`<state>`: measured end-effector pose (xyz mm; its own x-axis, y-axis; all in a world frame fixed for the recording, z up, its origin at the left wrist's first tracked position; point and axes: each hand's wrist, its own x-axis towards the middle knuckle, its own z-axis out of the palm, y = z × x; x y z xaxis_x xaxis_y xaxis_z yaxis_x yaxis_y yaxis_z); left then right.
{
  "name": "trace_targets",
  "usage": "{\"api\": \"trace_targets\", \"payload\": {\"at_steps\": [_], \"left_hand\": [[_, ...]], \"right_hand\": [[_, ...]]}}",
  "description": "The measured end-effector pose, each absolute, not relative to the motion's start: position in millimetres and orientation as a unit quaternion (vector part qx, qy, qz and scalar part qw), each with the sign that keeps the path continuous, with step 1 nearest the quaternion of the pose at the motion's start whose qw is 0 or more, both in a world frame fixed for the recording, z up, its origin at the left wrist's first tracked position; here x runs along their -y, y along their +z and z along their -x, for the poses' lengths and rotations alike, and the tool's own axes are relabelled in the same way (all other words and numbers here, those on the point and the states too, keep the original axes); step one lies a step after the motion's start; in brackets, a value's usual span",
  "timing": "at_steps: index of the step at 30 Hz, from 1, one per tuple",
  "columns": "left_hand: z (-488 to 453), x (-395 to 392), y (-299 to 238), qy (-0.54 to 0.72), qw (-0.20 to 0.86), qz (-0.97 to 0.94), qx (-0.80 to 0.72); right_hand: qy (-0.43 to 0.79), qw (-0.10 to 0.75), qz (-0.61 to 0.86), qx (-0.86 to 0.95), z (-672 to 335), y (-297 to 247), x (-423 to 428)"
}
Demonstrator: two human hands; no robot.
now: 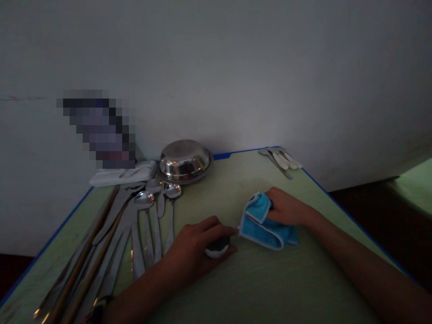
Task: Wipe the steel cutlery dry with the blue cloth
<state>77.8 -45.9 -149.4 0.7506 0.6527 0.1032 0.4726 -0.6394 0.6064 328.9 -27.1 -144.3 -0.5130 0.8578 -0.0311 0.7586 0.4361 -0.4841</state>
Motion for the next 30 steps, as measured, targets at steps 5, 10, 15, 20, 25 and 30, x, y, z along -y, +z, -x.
{"api": "trace_targets", "payload": {"at_steps": [5, 10, 15, 20, 25, 30], "left_hand": [[-77.9, 46.7, -147.5, 0.149, 0.278, -0.894, -0.319], [-78.5, 47.5, -145.0, 0.149, 0.270, -0.890, -0.335], [-78.7, 47.0, -144.6, 0.158, 0.266, -0.881, -0.358], [-79.2, 48.1, -145.4, 0.164, 0.265, -0.872, -0.377], [-79.1, 49.5, -146.2, 0.166, 0.259, -0.870, -0.385], [-79.1, 49.4, -145.9, 0.163, 0.257, -0.872, -0.383]], "right_hand": [[0.237, 0.118, 0.479, 0.837, -329.8, -143.4, 26.9], [0.277, 0.135, 0.461, 0.832, -332.3, -143.6, 25.1], [0.323, 0.154, 0.450, 0.818, -333.0, -143.4, 23.5], [0.307, 0.152, 0.451, 0.824, -332.0, -143.4, 24.5], [0.278, 0.134, 0.459, 0.833, -332.7, -145.4, 23.6], [0.283, 0.130, 0.456, 0.834, -332.4, -144.4, 23.9]]}}
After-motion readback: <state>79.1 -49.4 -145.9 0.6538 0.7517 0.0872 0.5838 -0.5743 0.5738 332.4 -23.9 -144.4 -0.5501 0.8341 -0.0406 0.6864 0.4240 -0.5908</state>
